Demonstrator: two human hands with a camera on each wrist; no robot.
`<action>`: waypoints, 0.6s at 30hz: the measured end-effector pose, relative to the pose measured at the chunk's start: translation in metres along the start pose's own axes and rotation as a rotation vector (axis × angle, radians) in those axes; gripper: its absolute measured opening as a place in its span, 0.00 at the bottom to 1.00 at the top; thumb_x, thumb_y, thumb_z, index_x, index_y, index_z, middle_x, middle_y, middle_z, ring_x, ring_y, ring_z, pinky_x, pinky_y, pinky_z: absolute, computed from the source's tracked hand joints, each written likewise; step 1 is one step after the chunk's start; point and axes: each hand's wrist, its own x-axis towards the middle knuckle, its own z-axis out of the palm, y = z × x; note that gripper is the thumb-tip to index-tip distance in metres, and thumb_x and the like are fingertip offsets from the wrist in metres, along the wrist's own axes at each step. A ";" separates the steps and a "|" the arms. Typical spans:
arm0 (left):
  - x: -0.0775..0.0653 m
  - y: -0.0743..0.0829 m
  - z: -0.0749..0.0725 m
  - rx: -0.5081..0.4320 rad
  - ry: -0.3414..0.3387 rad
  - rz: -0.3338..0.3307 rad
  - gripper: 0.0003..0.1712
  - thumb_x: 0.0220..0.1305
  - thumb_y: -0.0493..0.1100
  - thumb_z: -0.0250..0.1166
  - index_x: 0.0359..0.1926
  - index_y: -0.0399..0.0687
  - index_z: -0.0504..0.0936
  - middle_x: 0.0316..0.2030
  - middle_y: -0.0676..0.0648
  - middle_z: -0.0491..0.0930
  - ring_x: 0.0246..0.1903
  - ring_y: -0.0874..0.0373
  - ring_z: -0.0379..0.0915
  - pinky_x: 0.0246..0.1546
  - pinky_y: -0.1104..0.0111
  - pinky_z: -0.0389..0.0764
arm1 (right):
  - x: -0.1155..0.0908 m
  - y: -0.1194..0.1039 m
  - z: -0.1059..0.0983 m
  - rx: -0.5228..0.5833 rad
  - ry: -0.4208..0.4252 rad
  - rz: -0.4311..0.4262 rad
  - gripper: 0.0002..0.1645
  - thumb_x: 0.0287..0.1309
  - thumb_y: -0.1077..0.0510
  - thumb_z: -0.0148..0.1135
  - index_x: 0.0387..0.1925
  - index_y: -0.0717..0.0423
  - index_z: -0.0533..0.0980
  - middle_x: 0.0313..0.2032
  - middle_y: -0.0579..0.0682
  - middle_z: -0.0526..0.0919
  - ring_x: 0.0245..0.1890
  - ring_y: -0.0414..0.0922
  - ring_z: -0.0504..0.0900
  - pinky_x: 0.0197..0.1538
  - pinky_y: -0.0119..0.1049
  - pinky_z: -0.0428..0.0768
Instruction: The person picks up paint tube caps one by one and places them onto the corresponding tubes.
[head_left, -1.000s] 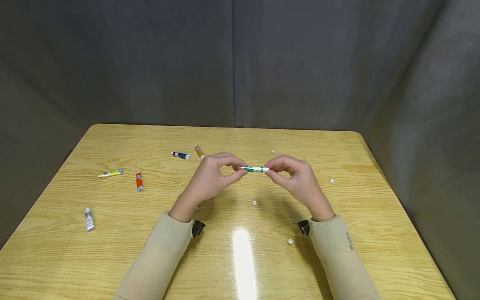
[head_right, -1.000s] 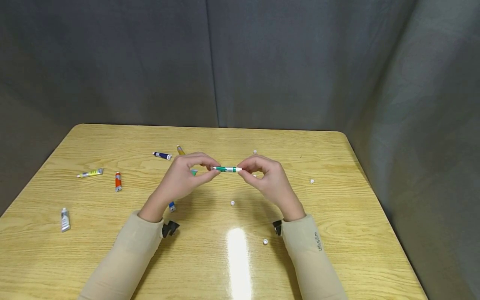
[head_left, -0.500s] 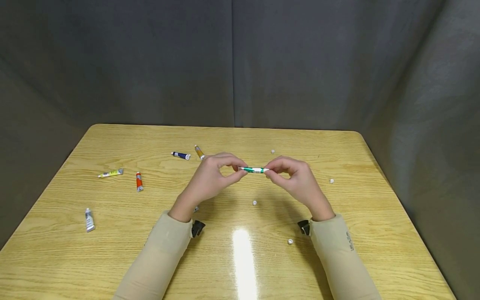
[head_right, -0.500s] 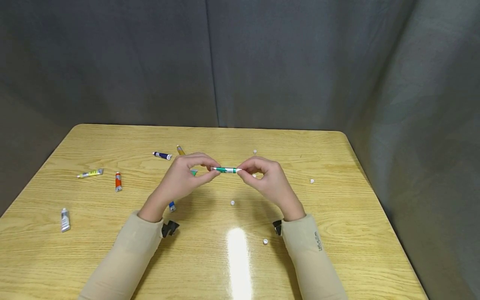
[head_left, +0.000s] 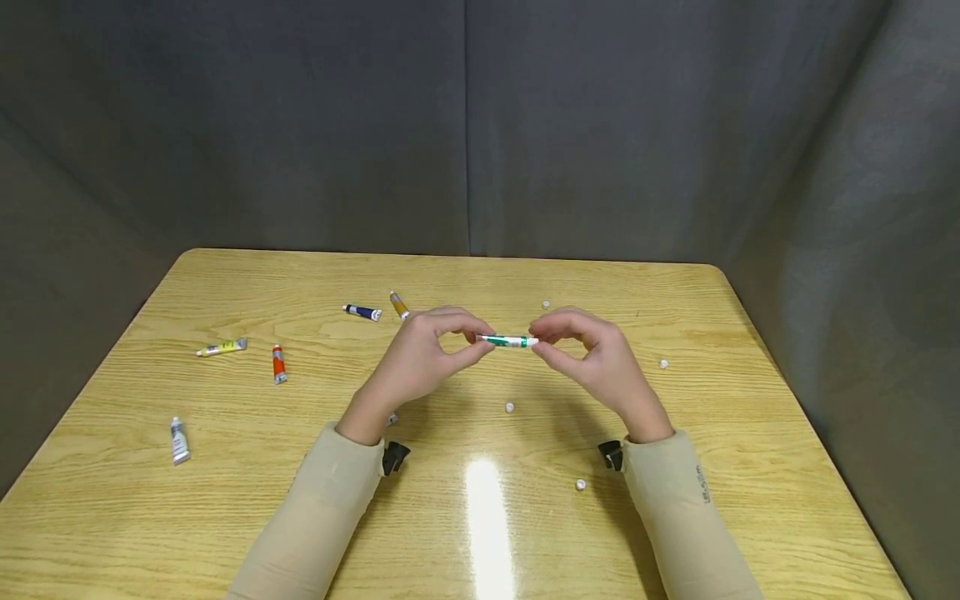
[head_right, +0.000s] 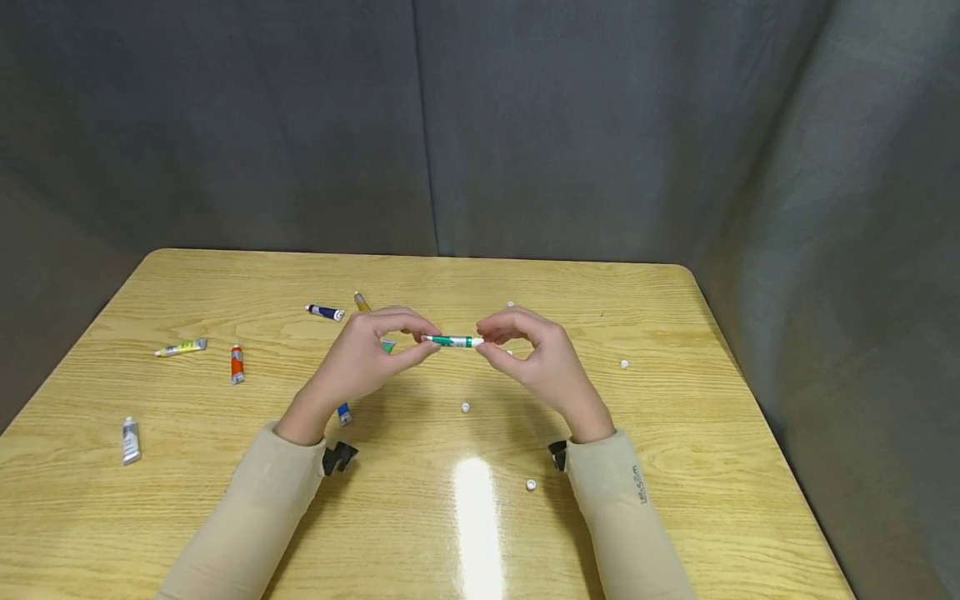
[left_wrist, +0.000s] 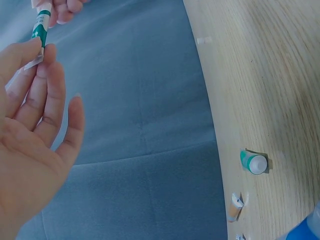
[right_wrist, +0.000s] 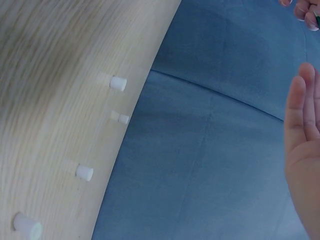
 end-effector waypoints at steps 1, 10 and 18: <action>0.000 0.000 0.000 0.002 0.001 0.003 0.07 0.65 0.42 0.73 0.43 0.50 0.90 0.38 0.52 0.88 0.40 0.58 0.82 0.49 0.59 0.78 | 0.000 -0.001 0.000 -0.005 0.003 -0.002 0.13 0.62 0.63 0.71 0.48 0.54 0.85 0.49 0.50 0.88 0.46 0.37 0.85 0.59 0.34 0.82; 0.001 0.000 -0.001 0.004 0.016 0.013 0.06 0.65 0.41 0.73 0.43 0.50 0.91 0.36 0.52 0.88 0.38 0.60 0.81 0.47 0.60 0.78 | 0.001 -0.003 0.000 -0.067 0.021 -0.053 0.12 0.59 0.63 0.74 0.45 0.52 0.86 0.46 0.47 0.88 0.48 0.37 0.84 0.58 0.32 0.81; 0.000 -0.001 0.001 0.008 0.005 0.005 0.06 0.65 0.43 0.73 0.42 0.51 0.91 0.36 0.53 0.88 0.39 0.61 0.81 0.48 0.61 0.78 | 0.001 -0.004 0.001 -0.055 0.012 -0.050 0.08 0.60 0.64 0.73 0.41 0.49 0.86 0.44 0.47 0.89 0.46 0.36 0.85 0.58 0.32 0.81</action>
